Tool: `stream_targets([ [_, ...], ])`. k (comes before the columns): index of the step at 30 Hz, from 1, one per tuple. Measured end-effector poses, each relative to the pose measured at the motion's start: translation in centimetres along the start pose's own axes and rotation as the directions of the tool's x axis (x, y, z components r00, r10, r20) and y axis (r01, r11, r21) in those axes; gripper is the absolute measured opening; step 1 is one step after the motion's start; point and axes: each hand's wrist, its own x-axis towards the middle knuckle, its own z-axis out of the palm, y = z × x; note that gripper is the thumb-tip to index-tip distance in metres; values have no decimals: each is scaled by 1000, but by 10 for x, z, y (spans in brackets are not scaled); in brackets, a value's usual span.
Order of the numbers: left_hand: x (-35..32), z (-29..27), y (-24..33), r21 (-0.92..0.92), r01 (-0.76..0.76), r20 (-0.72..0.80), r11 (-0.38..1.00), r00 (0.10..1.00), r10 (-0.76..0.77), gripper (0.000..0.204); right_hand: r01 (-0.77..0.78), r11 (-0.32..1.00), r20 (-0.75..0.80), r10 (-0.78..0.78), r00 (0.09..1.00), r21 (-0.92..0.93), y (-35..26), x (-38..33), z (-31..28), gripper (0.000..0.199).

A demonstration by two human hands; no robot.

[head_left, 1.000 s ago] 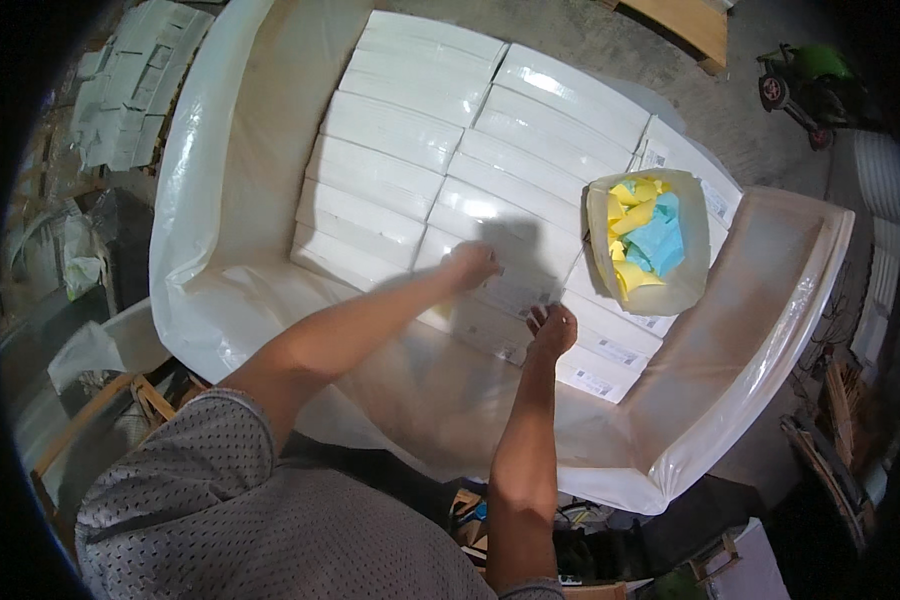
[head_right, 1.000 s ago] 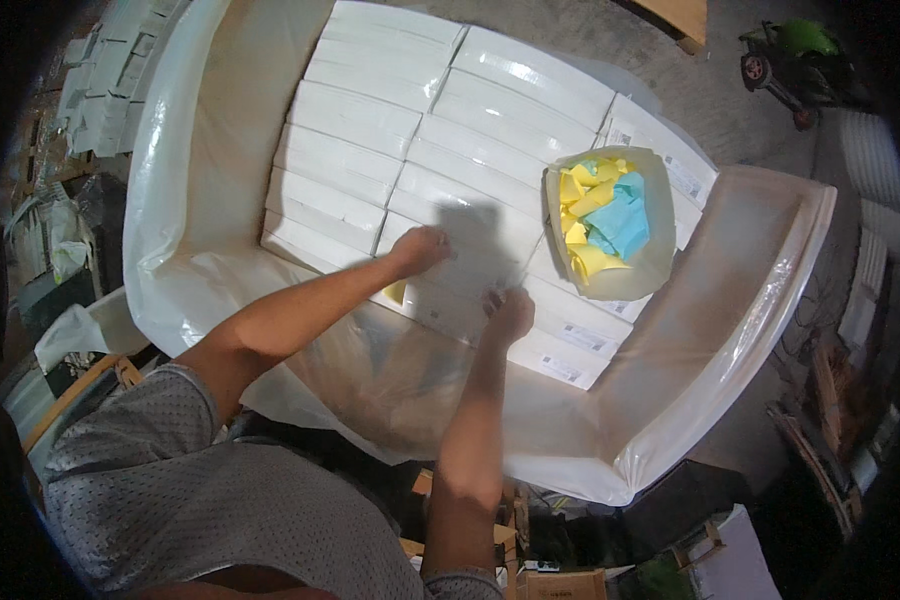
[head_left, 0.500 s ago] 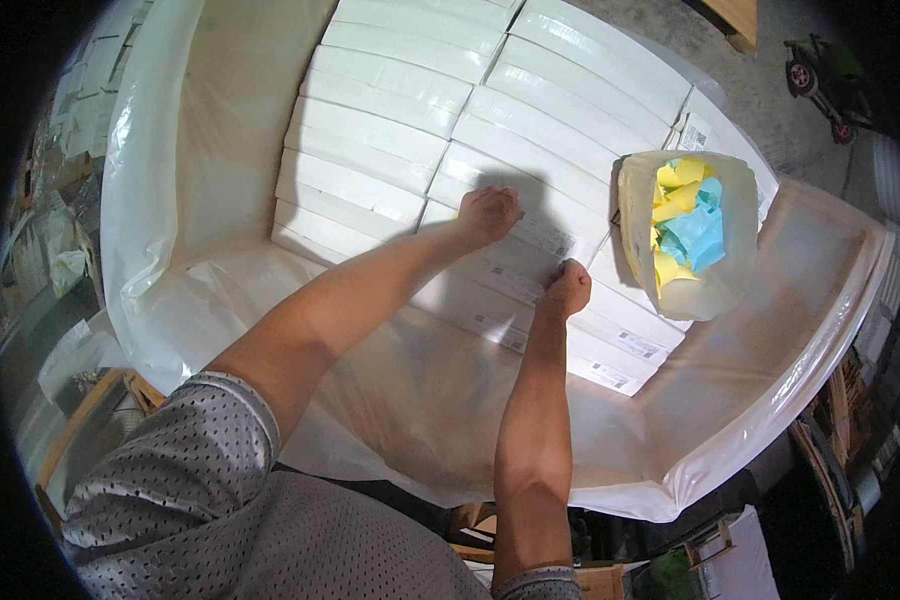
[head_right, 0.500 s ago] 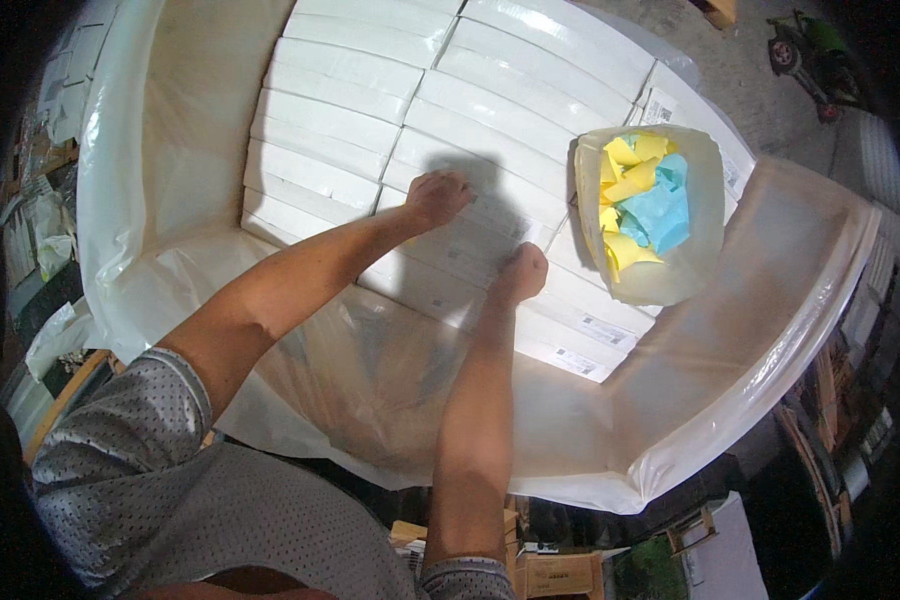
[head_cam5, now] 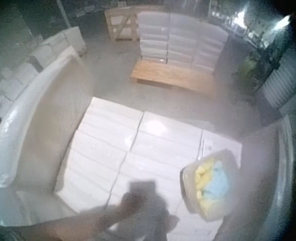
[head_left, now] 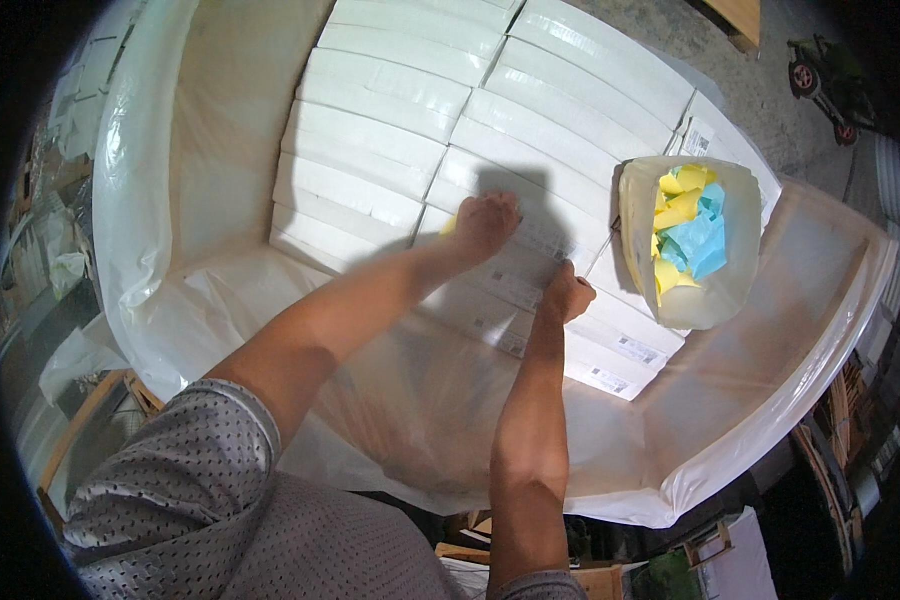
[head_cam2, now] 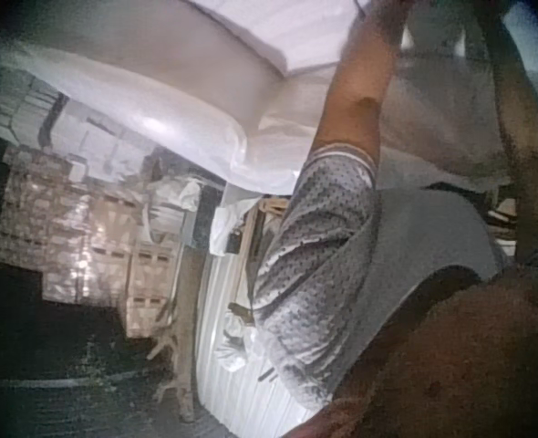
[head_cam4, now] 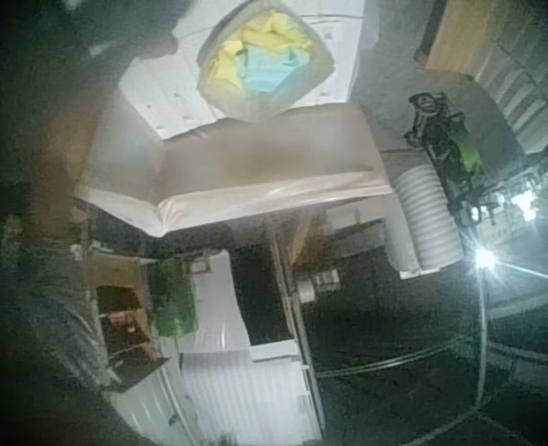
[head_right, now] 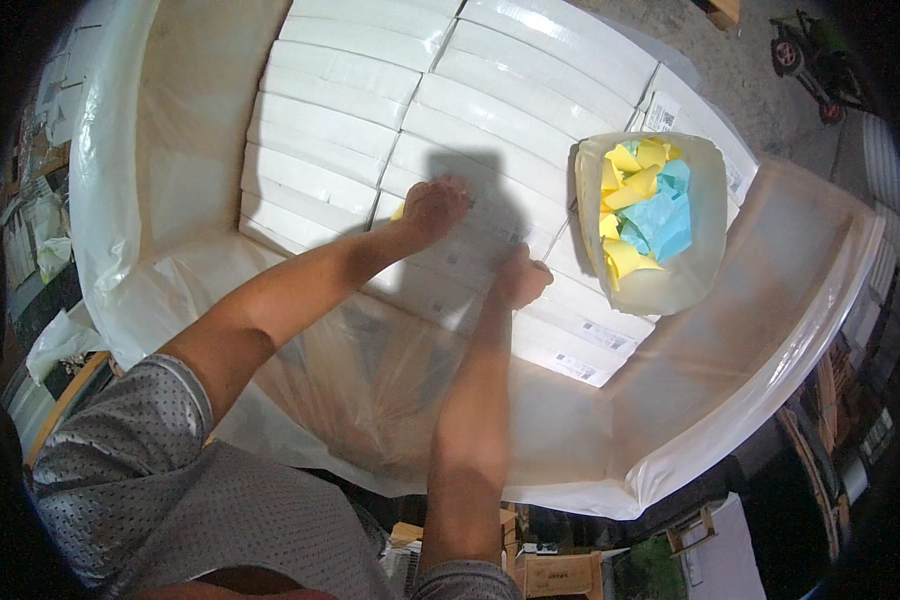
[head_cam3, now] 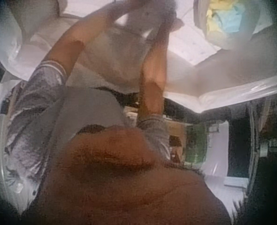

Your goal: The person repeatedly picks small white labels from a container and applies them to the top of white rectangular boxes arranged on a plastic-lined pallet. The person handles the labels and boxes by hand, placing each label on a different box in sequence.

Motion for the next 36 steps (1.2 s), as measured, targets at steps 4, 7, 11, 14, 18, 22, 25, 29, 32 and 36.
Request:
stream_targets([
  [4, 0, 3, -1, -65, 90, -9, 994, 996, -90, 20, -109, 876, 415, -110, 903, 469, -6, 2, -8, 22],
  [7, -1, -11, -14, -177, 134, 40, 975, 991, -129, 23, -361, 685, 630, -185, 754, 633, -25, -6, 2, 20],
  [11, -5, -35, -39, -285, 235, 88, 929, 972, -219, 29, -487, 625, 772, -330, 543, 610, -52, -46, 37, 26],
  [14, -9, -43, -54, -273, 338, 106, 901, 941, -321, 34, -515, 679, 836, -292, 464, 523, -61, -48, 50, 26],
  [18, -23, -42, -73, -349, 407, 160, 844, 914, -374, 38, -646, 461, 790, -271, 550, 608, -42, 4, 21, 23],
  [22, -33, -44, -77, -414, 389, 237, 823, 919, -316, 37, -542, 294, 585, -75, 808, 787, -7, 51, -26, 28],
  [25, -49, -58, -65, -476, 362, 301, 802, 923, -239, 35, -520, 221, 539, -29, 842, 825, 4, 56, -41, 25],
  [29, -79, -94, -34, -681, 266, 327, 682, 944, -43, 32, -461, 602, 628, -87, 773, 651, 8, 8, -67, 24],
  [32, -105, -129, -2, -816, 358, 438, 453, 896, 80, 34, -336, 808, 783, -227, 580, 484, -8, -51, -106, 20],
  [36, -144, -187, 40, -730, 661, 682, 176, 724, 110, 38, -7, 745, 657, -583, 478, 667, -41, -129, -173, 21],
])
